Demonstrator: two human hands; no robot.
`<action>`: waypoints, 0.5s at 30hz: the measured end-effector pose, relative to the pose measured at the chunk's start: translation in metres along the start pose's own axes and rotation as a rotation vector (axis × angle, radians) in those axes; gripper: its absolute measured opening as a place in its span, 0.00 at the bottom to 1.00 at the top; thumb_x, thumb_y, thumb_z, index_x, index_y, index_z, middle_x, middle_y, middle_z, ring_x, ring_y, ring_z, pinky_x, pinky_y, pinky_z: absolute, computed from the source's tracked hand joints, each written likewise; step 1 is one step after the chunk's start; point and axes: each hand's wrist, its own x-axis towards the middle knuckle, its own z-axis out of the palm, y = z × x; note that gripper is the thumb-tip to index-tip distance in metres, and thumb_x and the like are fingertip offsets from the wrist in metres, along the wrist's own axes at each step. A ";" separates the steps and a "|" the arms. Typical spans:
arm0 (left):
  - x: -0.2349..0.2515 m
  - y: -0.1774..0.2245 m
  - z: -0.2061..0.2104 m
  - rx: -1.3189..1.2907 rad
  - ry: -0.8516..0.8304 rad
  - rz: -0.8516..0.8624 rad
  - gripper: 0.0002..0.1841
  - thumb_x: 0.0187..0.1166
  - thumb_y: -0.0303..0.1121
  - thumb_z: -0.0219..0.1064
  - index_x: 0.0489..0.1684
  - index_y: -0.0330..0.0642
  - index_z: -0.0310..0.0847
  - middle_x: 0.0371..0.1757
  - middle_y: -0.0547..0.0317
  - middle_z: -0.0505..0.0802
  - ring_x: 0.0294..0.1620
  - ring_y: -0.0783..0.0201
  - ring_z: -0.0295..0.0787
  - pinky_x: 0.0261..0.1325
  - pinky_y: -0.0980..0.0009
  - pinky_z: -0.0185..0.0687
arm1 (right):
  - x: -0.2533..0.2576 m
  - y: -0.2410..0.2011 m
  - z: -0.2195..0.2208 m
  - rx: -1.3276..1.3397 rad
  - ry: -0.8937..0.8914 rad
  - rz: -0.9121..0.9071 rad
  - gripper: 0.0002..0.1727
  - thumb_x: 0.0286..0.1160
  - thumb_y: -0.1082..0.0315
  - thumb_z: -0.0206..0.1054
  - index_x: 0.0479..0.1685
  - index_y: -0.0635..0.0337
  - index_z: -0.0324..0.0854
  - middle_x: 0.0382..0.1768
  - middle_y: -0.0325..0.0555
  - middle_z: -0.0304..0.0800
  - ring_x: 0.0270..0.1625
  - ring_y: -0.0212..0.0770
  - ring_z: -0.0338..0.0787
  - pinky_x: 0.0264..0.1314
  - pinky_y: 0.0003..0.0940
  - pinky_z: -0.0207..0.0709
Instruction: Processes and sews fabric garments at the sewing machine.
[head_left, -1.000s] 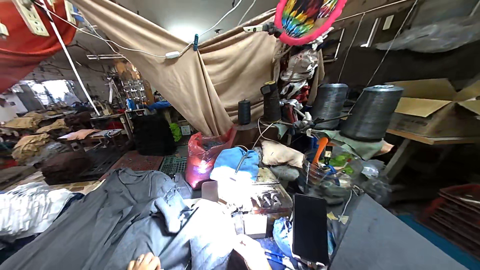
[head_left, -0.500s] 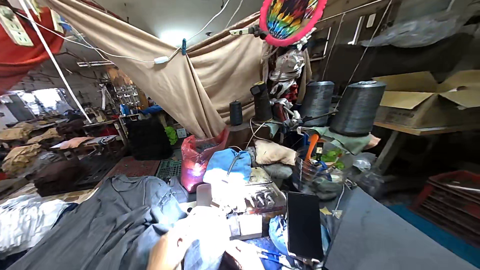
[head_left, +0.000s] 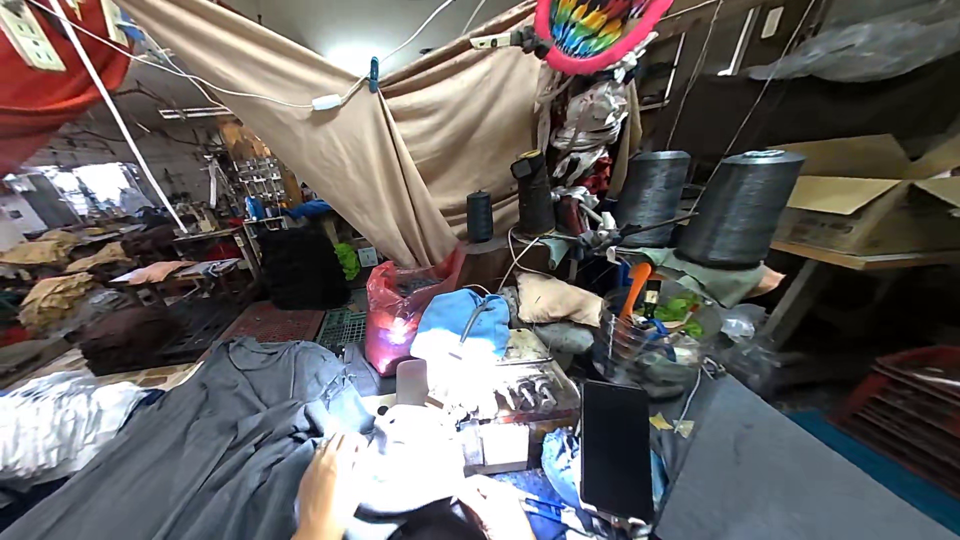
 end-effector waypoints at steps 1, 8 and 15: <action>-0.004 0.014 -0.002 -0.020 -0.026 0.043 0.16 0.83 0.35 0.63 0.56 0.35 0.91 0.62 0.41 0.93 0.70 0.41 0.86 0.76 0.45 0.75 | 0.000 -0.001 -0.001 -0.016 0.008 0.005 0.05 0.73 0.75 0.69 0.33 0.65 0.89 0.28 0.35 0.88 0.34 0.23 0.83 0.44 0.25 0.78; -0.028 0.051 0.058 -0.131 0.186 0.588 0.18 0.88 0.46 0.58 0.66 0.56 0.91 0.66 0.56 0.94 0.65 0.53 0.92 0.65 0.48 0.86 | 0.009 0.000 -0.005 0.023 0.031 0.041 0.04 0.74 0.73 0.70 0.34 0.61 0.89 0.21 0.31 0.83 0.20 0.21 0.74 0.25 0.19 0.69; -0.031 0.074 0.037 -0.021 0.082 0.513 0.21 0.88 0.44 0.55 0.73 0.58 0.86 0.76 0.61 0.88 0.79 0.49 0.81 0.81 0.36 0.66 | 0.002 -0.002 -0.004 0.102 -0.056 0.117 0.06 0.75 0.74 0.69 0.31 0.60 0.87 0.18 0.29 0.82 0.19 0.21 0.75 0.24 0.18 0.70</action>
